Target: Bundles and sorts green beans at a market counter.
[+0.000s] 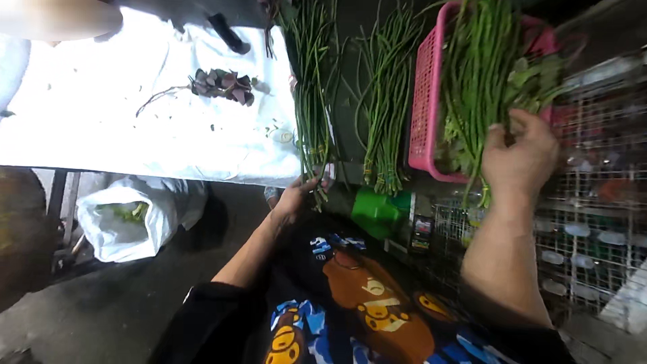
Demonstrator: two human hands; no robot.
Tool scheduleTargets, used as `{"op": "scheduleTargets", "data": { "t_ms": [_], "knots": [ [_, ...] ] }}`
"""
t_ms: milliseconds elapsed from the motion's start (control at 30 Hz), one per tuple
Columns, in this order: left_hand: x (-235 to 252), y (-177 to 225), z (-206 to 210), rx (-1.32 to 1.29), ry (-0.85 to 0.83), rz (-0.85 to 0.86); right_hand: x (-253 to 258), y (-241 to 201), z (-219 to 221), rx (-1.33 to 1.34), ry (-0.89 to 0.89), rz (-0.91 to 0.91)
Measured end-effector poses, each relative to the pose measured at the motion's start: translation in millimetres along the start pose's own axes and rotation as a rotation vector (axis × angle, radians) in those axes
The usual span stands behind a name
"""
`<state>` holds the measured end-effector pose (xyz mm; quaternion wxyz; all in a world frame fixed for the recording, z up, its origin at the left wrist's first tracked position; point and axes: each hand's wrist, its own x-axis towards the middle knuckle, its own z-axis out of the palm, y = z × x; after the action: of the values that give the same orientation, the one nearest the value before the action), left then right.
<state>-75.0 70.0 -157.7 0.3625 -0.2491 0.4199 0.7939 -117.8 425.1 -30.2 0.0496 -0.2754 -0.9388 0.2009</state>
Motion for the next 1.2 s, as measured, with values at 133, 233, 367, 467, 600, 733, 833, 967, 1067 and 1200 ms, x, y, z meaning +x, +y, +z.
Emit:
{"op": "scheduleTargets", "data": {
  "t_ms": [133, 233, 367, 467, 600, 733, 833, 967, 1067, 1200],
  "knots": [
    [0.3, -6.6, 4.7, -0.003, -0.071, 0.029, -58.4, -40.8, 13.6, 0.267, -0.156, -0.397],
    [0.3, -13.7, 9.6, 0.007, -0.080, 0.038, -101.0, -61.6, 68.2, 0.306, -0.583, -0.442],
    [-2.3, -17.4, 20.4, 0.069, 0.025, 0.060, -130.1, -67.1, 118.6, 0.140, -0.819, -0.404],
    [-8.2, -18.2, 19.1, 0.110, 0.027, 0.078, -118.5, -64.9, 114.6, 0.167, -0.906, -0.405],
    [-10.0, -17.8, 18.3, 0.066, -0.010, 0.090, -100.4, -52.1, 116.3, 0.446, -0.919, -0.323],
    [-11.9, -20.0, 24.3, 0.056, 0.037, 0.081, -117.6, -46.0, 129.5, 0.671, -0.997, -0.051],
    [-7.9, -22.9, 27.3, 0.112, 0.071, 0.068, -135.2, -45.2, 138.2, 0.689, -1.023, 0.012],
    [-6.2, -22.9, 24.3, 0.151, 0.058, 0.070, -132.6, -41.5, 142.0, 0.682, -0.999, -0.033],
    [-8.6, -18.8, 29.3, 0.200, 0.087, 0.076, -126.9, -35.0, 139.0, 0.653, -0.984, -0.054],
    [-7.0, -19.0, 33.1, 0.255, 0.121, 0.066, -124.7, -29.1, 132.5, 0.512, -1.050, -0.137]
  ]
}}
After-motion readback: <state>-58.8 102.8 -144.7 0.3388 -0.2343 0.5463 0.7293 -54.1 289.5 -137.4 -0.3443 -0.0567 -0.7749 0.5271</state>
